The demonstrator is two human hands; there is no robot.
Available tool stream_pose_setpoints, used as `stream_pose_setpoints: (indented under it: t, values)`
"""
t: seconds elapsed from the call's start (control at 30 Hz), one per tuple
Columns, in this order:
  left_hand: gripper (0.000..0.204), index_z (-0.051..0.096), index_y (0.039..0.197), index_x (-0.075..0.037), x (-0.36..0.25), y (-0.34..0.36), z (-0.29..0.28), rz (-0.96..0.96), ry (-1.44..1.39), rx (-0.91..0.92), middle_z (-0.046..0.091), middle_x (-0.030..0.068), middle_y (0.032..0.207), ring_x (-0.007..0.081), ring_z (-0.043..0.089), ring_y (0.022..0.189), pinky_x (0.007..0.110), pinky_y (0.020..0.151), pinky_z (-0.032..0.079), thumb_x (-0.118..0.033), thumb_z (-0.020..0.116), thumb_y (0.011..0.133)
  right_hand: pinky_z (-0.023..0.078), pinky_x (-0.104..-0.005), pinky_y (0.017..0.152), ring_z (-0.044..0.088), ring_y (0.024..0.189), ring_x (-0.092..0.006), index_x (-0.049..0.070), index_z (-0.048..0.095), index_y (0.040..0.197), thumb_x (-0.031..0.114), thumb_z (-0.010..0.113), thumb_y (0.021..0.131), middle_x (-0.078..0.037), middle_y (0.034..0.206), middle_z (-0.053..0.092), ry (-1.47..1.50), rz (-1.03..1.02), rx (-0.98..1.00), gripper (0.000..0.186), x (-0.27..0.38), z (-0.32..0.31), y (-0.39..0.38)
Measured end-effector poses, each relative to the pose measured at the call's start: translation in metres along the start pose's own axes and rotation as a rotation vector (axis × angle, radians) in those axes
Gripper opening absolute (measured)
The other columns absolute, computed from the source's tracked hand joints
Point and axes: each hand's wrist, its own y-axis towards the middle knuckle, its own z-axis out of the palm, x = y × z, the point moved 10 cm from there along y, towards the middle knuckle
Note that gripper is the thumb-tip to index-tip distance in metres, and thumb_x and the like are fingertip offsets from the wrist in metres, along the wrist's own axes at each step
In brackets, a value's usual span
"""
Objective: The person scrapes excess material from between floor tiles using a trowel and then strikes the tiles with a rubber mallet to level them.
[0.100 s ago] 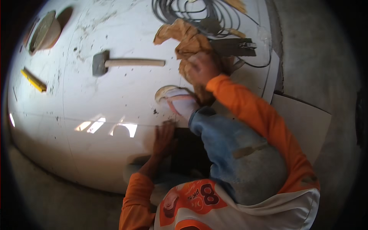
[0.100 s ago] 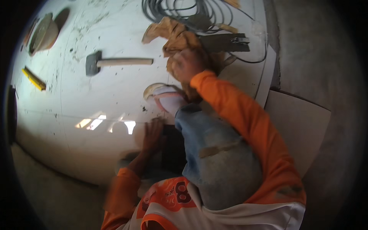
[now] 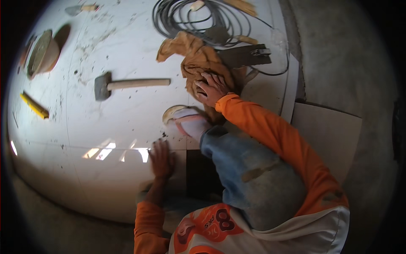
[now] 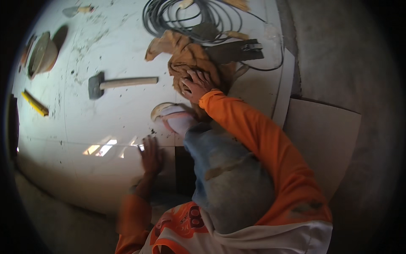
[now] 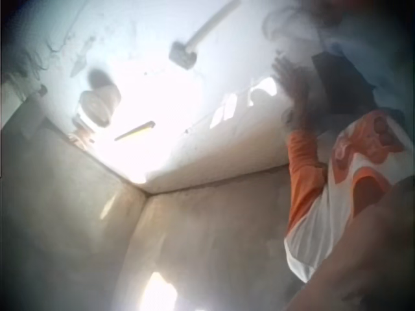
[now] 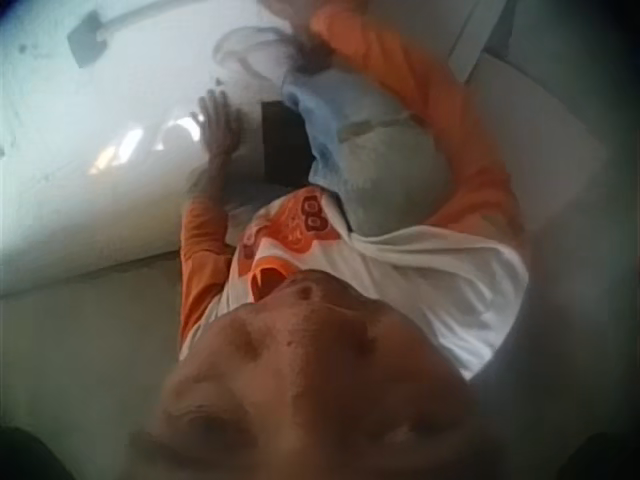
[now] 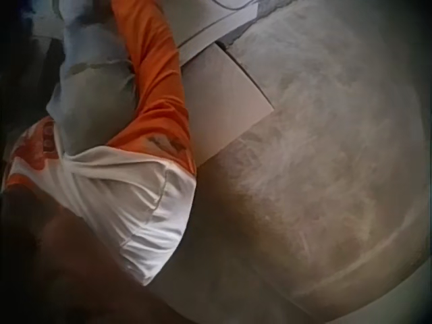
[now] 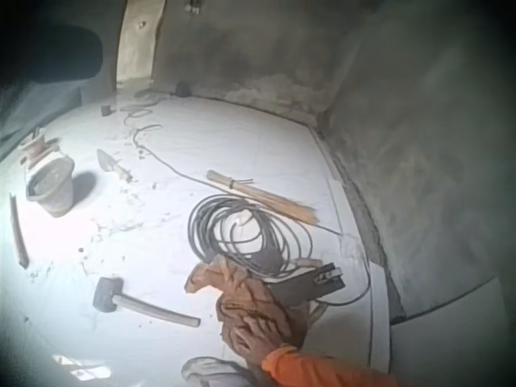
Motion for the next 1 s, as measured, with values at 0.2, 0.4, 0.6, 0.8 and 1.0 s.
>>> stream_pose_setpoints:
  t: [0.2, 0.4, 0.6, 0.8, 1.0]
  values:
    - [0.064, 0.022, 0.153, -0.010, 0.143, -0.019, -0.033, -0.494, 0.303, -0.233, 0.016, 0.0152, 0.159, 0.0356, 0.014, 0.147, 0.060, 0.114, 0.012, -0.036, 0.040, 0.097, 0.051, -0.0464, 0.076, 0.062, 0.087, -0.0439, 0.003, 0.065, 0.093, 0.037, 0.059, 0.089, -0.023, 0.089, 0.066, 0.407, 0.635, -0.099, 0.035, -0.155, -0.019, 0.037]
    - [0.069, 0.019, 0.153, -0.012, 0.226, -0.066, -0.058, -1.005, 0.101, -0.084, 0.013, 0.0119, 0.161, 0.0342, 0.011, 0.148, 0.063, 0.111, 0.016, -0.052, 0.027, 0.098, 0.043, -0.0465, 0.100, 0.050, 0.120, -0.0406, 0.011, 0.053, 0.128, 0.019, 0.054, 0.087, -0.022, 0.130, 0.053, -0.206, 0.478, 0.726, 0.042, -0.253, 0.032, -0.018]
    - [0.071, 0.018, 0.152, -0.005, 0.242, -0.023, -0.056, -1.097, -0.076, -0.125, 0.010, 0.0160, 0.160, 0.0412, 0.004, 0.147, 0.064, 0.111, 0.007, -0.048, 0.031, 0.097, 0.041, -0.0476, 0.101, 0.054, 0.116, -0.0369, 0.003, 0.062, 0.108, 0.022, 0.059, 0.082, -0.022, 0.120, 0.060, -0.456, 0.352, 0.904, 0.032, -0.272, 0.031, -0.171]
    - [0.053, 0.045, 0.134, -0.002, 0.171, 0.001, -0.102, -0.718, -0.261, -0.519, 0.043, 0.0238, 0.137, 0.0419, 0.037, 0.128, 0.058, 0.103, 0.029, -0.033, 0.049, 0.092, 0.045, -0.0425, 0.098, 0.055, 0.119, -0.0341, 0.002, 0.053, 0.125, 0.034, 0.049, 0.095, -0.018, 0.131, 0.056, -0.221, 0.954, 0.474, 0.044, -0.264, -0.065, -0.178]
    - [0.047, 0.052, 0.128, -0.001, -0.069, 0.169, -0.060, -0.420, -1.037, -0.298, 0.061, 0.0261, 0.112, 0.0425, 0.059, 0.106, 0.048, 0.092, 0.047, -0.031, 0.056, 0.091, 0.047, -0.0515, 0.082, 0.060, 0.096, -0.0470, 0.009, 0.054, 0.117, 0.043, 0.043, 0.098, -0.027, 0.100, 0.063, 0.296, 0.625, 0.454, 0.040, -0.105, 0.022, -0.044]
